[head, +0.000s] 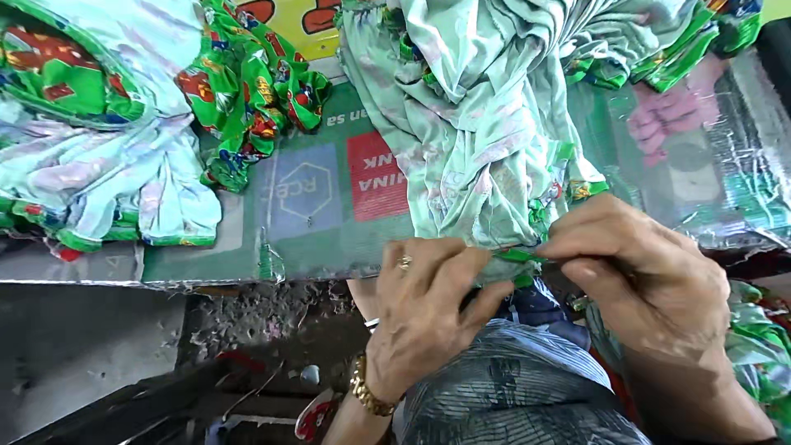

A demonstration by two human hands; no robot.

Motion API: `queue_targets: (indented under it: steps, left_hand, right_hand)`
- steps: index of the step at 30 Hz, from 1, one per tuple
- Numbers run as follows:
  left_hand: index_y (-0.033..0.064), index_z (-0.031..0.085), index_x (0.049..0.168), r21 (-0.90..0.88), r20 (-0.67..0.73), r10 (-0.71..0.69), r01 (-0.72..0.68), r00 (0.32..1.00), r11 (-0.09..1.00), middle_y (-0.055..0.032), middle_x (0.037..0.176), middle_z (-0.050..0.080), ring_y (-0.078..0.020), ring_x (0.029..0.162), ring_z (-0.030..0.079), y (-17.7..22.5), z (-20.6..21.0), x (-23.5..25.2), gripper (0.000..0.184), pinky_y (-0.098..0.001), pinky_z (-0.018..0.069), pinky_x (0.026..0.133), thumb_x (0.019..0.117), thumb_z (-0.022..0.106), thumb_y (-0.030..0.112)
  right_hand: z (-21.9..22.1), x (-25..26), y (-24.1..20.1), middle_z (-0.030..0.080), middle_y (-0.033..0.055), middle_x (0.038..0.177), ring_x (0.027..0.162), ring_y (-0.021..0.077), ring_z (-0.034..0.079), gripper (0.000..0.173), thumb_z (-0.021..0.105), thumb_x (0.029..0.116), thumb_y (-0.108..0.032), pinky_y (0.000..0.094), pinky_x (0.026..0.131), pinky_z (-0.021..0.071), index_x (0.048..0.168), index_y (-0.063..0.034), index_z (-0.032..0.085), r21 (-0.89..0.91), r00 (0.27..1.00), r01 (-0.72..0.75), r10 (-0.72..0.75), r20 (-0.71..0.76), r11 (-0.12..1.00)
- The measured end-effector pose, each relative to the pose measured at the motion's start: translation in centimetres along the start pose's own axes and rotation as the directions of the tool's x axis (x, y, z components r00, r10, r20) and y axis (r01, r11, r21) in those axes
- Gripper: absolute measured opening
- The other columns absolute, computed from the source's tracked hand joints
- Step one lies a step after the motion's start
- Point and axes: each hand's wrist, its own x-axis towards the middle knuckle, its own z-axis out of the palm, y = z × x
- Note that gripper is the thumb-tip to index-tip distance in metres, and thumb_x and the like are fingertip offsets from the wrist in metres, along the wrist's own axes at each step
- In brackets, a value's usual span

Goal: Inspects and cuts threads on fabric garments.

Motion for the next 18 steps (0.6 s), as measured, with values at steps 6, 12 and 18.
queue_targets:
  steps: [6, 12, 18]
  left_hand:
    - [0.0133, 0.072, 0.100, -0.048, 0.007, 0.051, -0.050, 0.999, 0.998, -0.0037, 0.098, 0.069, -0.0154, 0.095, 0.063, -0.4, 2.7, -1.1, 0.005, -0.0354, 0.0466, 0.089, 0.0973, 0.069, 0.013]
    - [0.0104, 0.066, 0.108, -0.143, -0.093, 0.071, -0.084, 0.993, 0.986, -0.0040, 0.098, 0.063, -0.0134, 0.094, 0.061, -0.2, 1.7, -4.6, 0.008, -0.0327, 0.0482, 0.095, 0.1002, 0.065, 0.011]
    - [0.0083, 0.065, 0.109, -0.204, -0.100, 0.077, -0.097, 0.992, 0.974, -0.0054, 0.101, 0.063, -0.0145, 0.095, 0.062, 1.1, 1.3, -5.3, 0.010, -0.0327, 0.0506, 0.095, 0.1000, 0.065, 0.011]
  right_hand:
    - [2.5, 1.0, 2.2, 0.059, -0.0070, 0.081, 0.063, -0.0033, 0.055, 0.011, 0.055, 0.1034, -0.016, 0.0119, 0.055, 0.0490, 0.104, -0.0091, 0.063, 0.081, 0.977, -0.201, 0.194, 0.091, 0.976]
    - [2.2, 1.1, 2.4, 0.061, -0.0057, 0.084, 0.068, -0.0035, 0.057, 0.010, 0.059, 0.1001, -0.012, 0.0103, 0.058, 0.0496, 0.099, -0.0072, 0.067, 0.085, 0.975, -0.181, 0.167, 0.147, 0.980]
    - [1.6, 0.2, 2.4, 0.062, -0.0023, 0.092, 0.079, -0.0007, 0.059, 0.010, 0.068, 0.0947, -0.011, 0.0122, 0.066, 0.0522, 0.103, -0.0060, 0.066, 0.177, 0.992, -0.050, 0.028, 0.125, 0.983]
